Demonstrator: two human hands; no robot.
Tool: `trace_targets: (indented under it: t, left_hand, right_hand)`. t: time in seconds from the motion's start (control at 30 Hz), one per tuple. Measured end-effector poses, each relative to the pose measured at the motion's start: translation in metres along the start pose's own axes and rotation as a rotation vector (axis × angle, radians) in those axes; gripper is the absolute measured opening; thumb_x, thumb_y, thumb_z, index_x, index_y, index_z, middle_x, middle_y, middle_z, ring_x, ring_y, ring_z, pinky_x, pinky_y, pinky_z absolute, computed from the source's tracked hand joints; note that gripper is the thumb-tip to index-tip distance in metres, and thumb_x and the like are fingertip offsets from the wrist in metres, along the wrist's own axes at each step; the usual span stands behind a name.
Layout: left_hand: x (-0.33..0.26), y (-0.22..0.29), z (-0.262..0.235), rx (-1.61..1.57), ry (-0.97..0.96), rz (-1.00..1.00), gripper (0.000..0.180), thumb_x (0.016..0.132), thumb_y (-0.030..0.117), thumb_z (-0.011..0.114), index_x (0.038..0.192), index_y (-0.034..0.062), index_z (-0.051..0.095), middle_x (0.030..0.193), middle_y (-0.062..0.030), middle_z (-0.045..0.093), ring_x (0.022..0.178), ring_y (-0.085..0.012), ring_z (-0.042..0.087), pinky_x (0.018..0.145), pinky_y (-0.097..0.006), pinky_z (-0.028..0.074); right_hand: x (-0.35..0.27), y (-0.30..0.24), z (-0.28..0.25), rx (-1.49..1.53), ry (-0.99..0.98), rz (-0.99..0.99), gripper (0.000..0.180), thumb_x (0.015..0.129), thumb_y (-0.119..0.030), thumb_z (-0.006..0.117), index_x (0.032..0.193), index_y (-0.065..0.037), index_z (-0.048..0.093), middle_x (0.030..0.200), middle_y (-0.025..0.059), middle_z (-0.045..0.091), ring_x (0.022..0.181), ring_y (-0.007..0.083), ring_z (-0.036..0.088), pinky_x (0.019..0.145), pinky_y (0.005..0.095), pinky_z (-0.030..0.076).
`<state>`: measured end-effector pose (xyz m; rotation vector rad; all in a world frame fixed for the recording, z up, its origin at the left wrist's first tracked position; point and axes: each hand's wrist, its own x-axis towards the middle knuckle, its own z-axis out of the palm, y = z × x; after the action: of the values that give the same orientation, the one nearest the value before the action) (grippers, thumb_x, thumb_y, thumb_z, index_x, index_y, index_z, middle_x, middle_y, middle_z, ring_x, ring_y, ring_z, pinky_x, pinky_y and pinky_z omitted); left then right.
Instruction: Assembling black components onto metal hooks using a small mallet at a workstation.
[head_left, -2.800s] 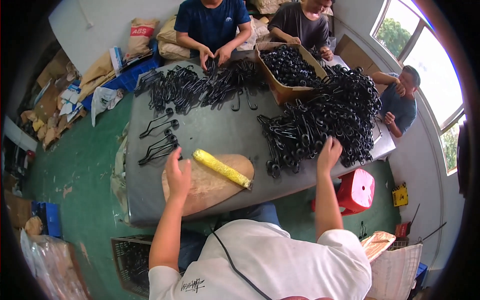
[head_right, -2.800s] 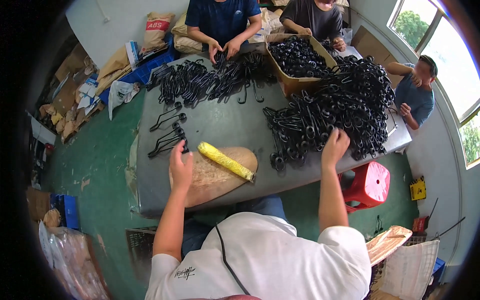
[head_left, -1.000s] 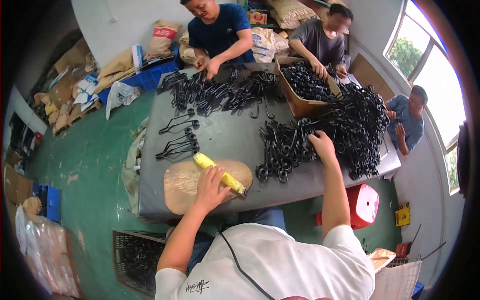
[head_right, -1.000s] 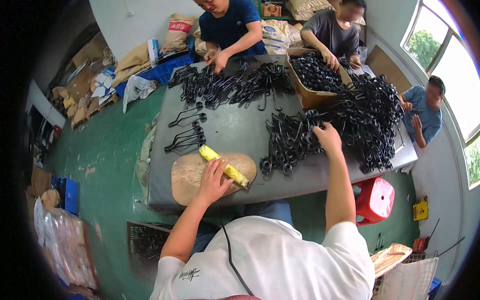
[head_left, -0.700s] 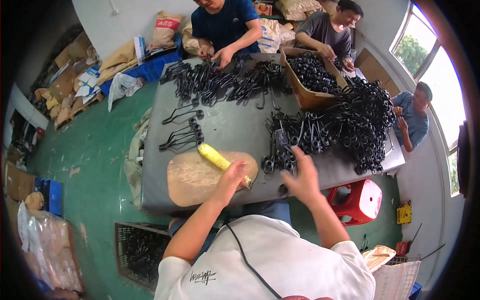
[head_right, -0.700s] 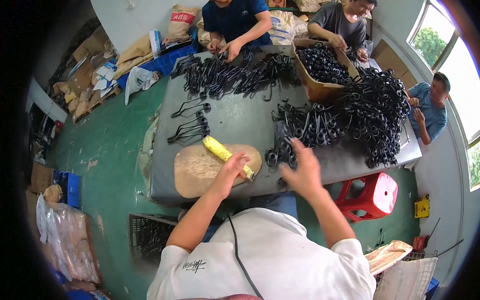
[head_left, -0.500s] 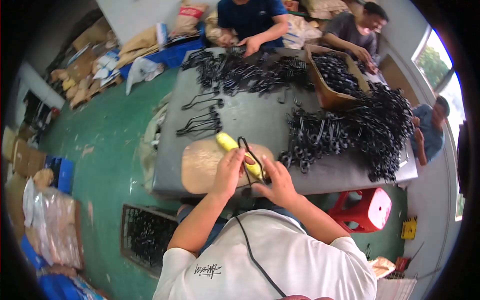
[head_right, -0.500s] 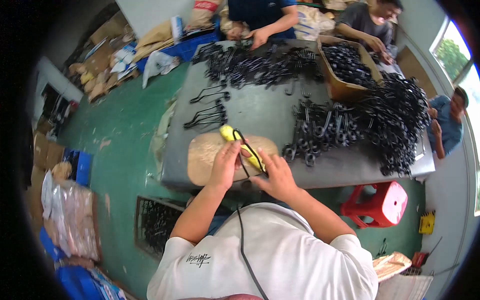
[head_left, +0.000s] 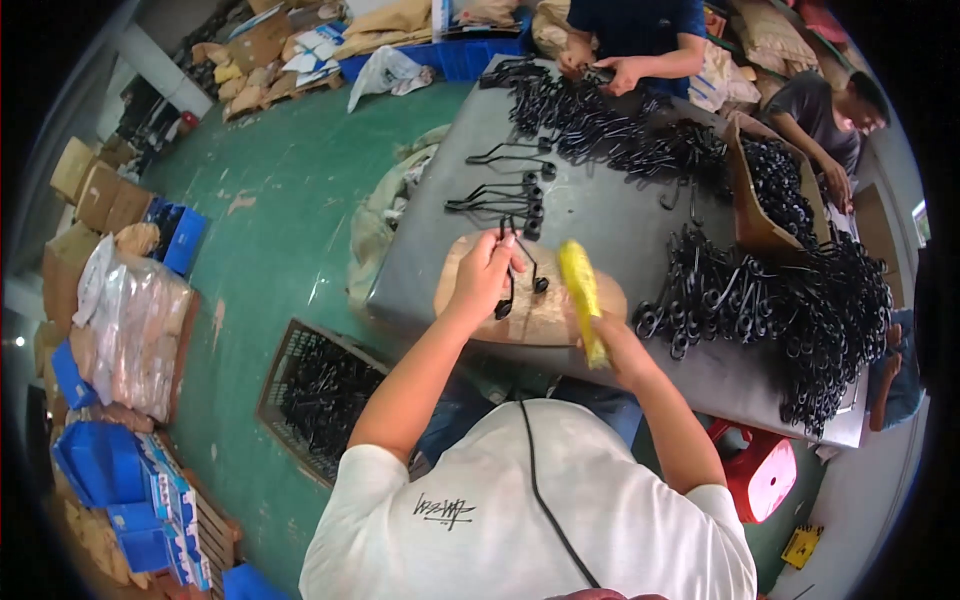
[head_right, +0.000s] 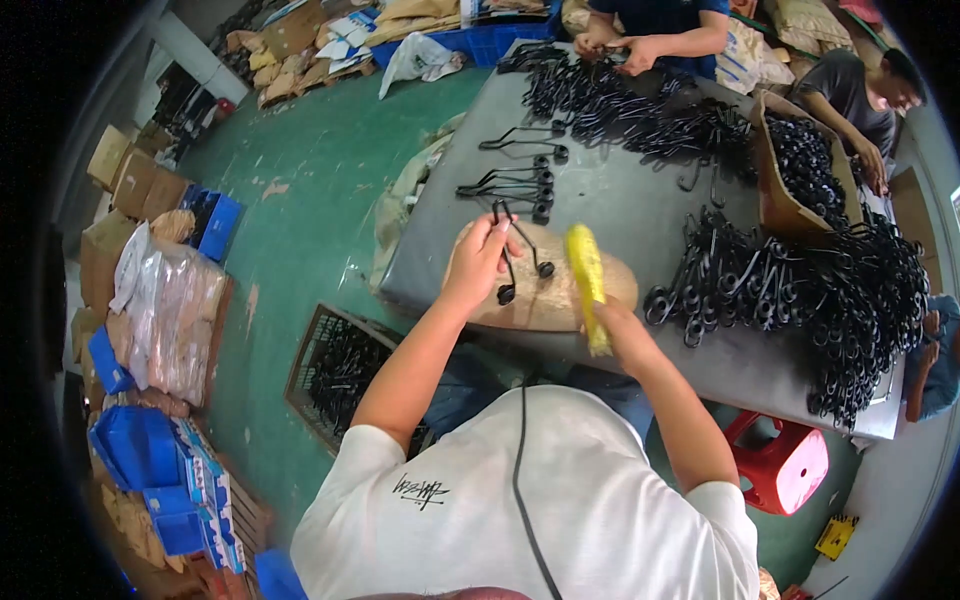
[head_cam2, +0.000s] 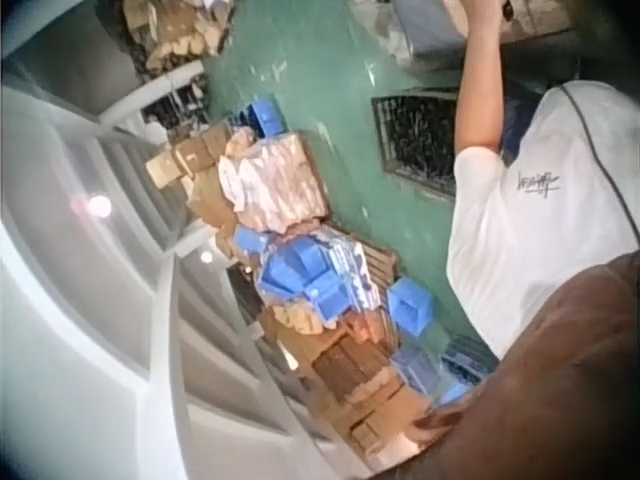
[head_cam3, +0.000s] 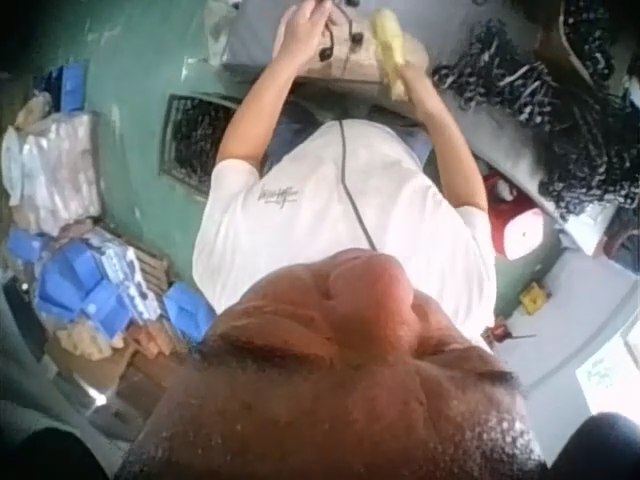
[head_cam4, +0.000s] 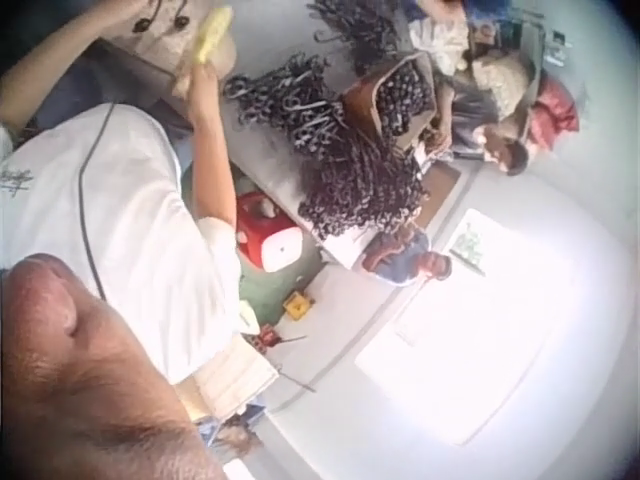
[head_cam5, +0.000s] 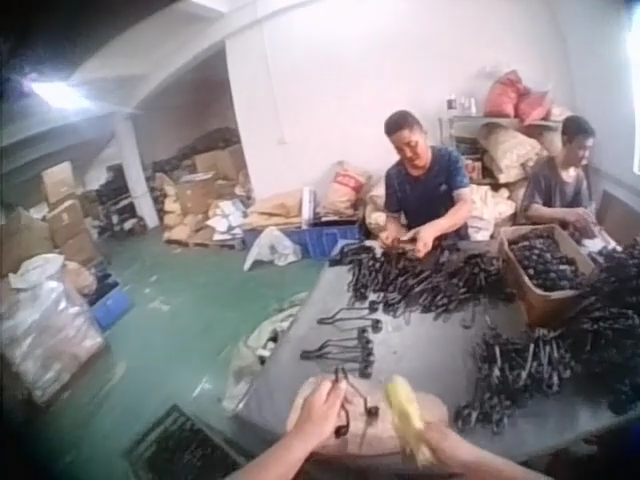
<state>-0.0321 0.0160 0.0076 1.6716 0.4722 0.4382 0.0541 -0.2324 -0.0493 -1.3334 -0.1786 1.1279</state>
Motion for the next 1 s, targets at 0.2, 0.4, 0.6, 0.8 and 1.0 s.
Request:
trace_targets:
  t: [0.2, 0.4, 0.6, 0.8, 1.0]
  left_hand:
    - [0.017, 0.001, -0.01, 0.313, 0.035, 0.197, 0.029, 0.102, 0.032, 0.055, 0.106, 0.0042, 0.062, 0.075, -0.0053, 0.066, 0.062, -0.0132, 0.06, 0.058, -0.031, 0.048]
    - [0.018, 0.008, -0.022, 0.536, -0.039, 0.216, 0.026, 0.101, 0.026, 0.057, 0.111, 0.0033, 0.062, 0.08, -0.0089, 0.067, 0.075, -0.0181, 0.064, 0.072, -0.032, 0.051]
    - [0.01, 0.012, -0.012, 0.46, -0.035, 0.346, 0.02, 0.098, 0.02, 0.06, 0.104, 0.0015, 0.064, 0.088, -0.0163, 0.068, 0.079, -0.0336, 0.067, 0.07, -0.04, 0.051]
    - [-0.013, 0.017, 0.008, 0.115, 0.065, 0.187, 0.014, 0.099, 0.01, 0.058, 0.108, -0.0001, 0.058, 0.102, -0.0073, 0.069, 0.074, -0.0092, 0.064, 0.065, -0.026, 0.054]
    - [-0.028, 0.024, 0.03, 0.17, -0.015, 0.291, 0.021, 0.092, 0.013, 0.07, 0.096, -0.0012, 0.055, 0.082, -0.0124, 0.064, 0.072, -0.0183, 0.069, 0.062, -0.03, 0.053]
  right_hand:
    - [-0.036, -0.006, 0.01, -0.272, 0.187, -0.18, 0.054, 0.095, -0.014, 0.058, 0.144, -0.003, 0.039, 0.099, 0.0079, 0.061, 0.081, 0.0144, 0.059, 0.073, 0.0279, 0.05]
    - [-0.038, -0.052, 0.051, -0.643, 0.313, -0.591, 0.075, 0.095, -0.012, 0.057, 0.157, -0.008, 0.014, 0.123, 0.0226, 0.06, 0.105, 0.0341, 0.064, 0.091, 0.0391, 0.049]
    - [0.024, -0.003, 0.042, -0.766, 0.11, -0.218, 0.068, 0.094, -0.014, 0.058, 0.155, -0.01, 0.026, 0.111, 0.0258, 0.066, 0.099, 0.0349, 0.068, 0.086, 0.0385, 0.051]
    - [-0.019, -0.035, 0.038, -0.636, 0.27, -0.239, 0.064, 0.096, -0.013, 0.058, 0.154, -0.011, 0.031, 0.119, 0.0204, 0.065, 0.104, 0.0234, 0.065, 0.088, 0.0336, 0.051]
    - [-0.073, -0.069, 0.055, -0.626, 0.534, -0.652, 0.065, 0.096, -0.002, 0.056, 0.154, -0.005, 0.028, 0.14, 0.0204, 0.052, 0.122, 0.025, 0.057, 0.101, 0.0317, 0.044]
